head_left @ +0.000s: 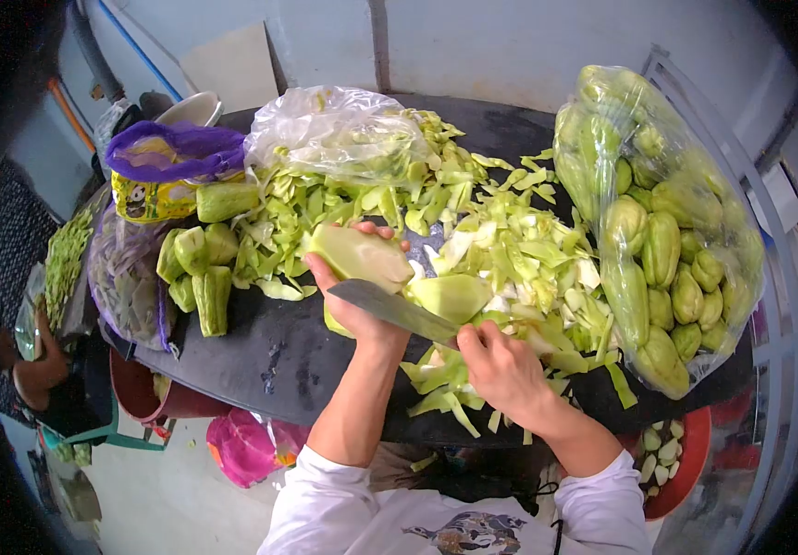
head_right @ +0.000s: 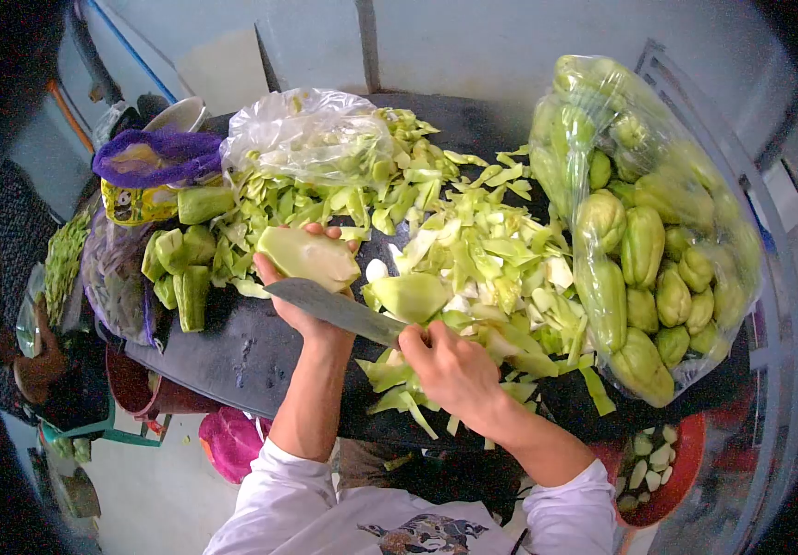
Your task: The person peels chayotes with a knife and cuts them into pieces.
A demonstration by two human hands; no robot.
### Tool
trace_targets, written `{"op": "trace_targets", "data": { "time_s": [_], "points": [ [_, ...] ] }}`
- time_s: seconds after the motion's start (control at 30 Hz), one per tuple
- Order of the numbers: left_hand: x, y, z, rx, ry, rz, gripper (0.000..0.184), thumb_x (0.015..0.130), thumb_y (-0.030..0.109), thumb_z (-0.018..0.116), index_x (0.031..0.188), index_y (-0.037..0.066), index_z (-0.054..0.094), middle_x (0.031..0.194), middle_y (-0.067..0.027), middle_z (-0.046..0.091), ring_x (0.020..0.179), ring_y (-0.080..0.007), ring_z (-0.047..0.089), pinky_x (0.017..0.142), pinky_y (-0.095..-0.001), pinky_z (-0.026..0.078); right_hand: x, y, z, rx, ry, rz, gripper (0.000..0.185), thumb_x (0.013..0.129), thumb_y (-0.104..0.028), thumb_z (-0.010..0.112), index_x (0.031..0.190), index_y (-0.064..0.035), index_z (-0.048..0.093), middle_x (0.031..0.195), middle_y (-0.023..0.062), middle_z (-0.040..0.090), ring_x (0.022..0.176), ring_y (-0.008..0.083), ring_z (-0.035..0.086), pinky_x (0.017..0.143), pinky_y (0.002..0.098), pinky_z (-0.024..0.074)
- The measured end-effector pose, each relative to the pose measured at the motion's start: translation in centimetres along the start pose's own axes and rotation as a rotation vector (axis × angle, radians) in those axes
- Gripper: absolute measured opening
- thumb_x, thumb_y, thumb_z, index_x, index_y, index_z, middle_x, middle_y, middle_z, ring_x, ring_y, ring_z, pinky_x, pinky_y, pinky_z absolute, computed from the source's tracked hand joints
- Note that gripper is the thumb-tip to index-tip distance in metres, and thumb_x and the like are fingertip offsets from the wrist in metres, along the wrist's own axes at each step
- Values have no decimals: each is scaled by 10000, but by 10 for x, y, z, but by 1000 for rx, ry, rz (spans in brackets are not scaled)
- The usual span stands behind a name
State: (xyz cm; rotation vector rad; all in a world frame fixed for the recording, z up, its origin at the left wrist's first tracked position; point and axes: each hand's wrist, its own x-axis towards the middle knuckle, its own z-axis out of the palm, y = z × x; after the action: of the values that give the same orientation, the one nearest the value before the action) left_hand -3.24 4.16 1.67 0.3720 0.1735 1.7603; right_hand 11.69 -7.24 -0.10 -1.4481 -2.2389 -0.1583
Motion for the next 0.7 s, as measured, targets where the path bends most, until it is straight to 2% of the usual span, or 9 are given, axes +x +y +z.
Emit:
{"op": "trace_targets", "data": {
  "time_s": [0.1, 0.23, 0.3, 0.43, 0.63, 0.7],
  "points": [
    [-9, -10, 3, 21, 0, -77, 518, 962, 602, 399, 1192, 149, 501, 1029, -107, 582, 963, -305, 551, 814, -504, 498, 2, 0, -1, -10, 8, 14, 189, 848, -78, 558, 1023, -34, 505, 731, 116, 540, 510, 257, 616, 421, 349, 515],
    [-18, -21, 3, 23, 0, -80, 497, 975, 577, 376, 1202, 150, 493, 1046, -102, 580, 969, -301, 550, 825, -497, 497, 5, 0, 0, -23, 0, 45, 203, 835, -68, 557, 1026, -36, 498, 748, 126, 544, 521, 259, 626, 430, 351, 520],
    [-26, -29, 3, 206, -7, -61, 470, 991, 539, 346, 1215, 146, 471, 1058, -94, 578, 982, -296, 552, 846, -489, 497, 10, -1, -1, 7, 40, 51, 206, 835, -64, 553, 1029, -37, 491, 766, 137, 545, 522, 268, 634, 429, 361, 522],
    [-33, -41, 8, 292, 37, -75, 447, 1000, 505, 318, 1224, 138, 445, 1063, -96, 575, 991, -295, 561, 840, -480, 510, 13, -3, -2, -59, 18, 118, 197, 836, -64, 553, 1020, -37, 486, 779, 150, 546, 520, 286, 639, 427, 372, 524],
    [-34, -44, 10, 434, -32, -51, 474, 1011, 528, 312, 1225, 120, 426, 1061, -117, 576, 954, -300, 596, 758, -447, 549, 17, -5, -2, -81, 23, 173, 185, 844, -60, 556, 1005, -24, 471, 775, 159, 545, 531, 310, 645, 448, 393, 537],
    [-31, -43, 10, 429, -55, -49, 494, 1010, 536, 328, 1221, 100, 425, 1036, -137, 585, 902, -298, 614, 697, -420, 560, 20, -1, -2, 65, 42, 167, 202, 838, -36, 561, 1017, -2, 474, 784, 188, 574, 580, 350, 659, 474, 419, 545]
  ]
}}
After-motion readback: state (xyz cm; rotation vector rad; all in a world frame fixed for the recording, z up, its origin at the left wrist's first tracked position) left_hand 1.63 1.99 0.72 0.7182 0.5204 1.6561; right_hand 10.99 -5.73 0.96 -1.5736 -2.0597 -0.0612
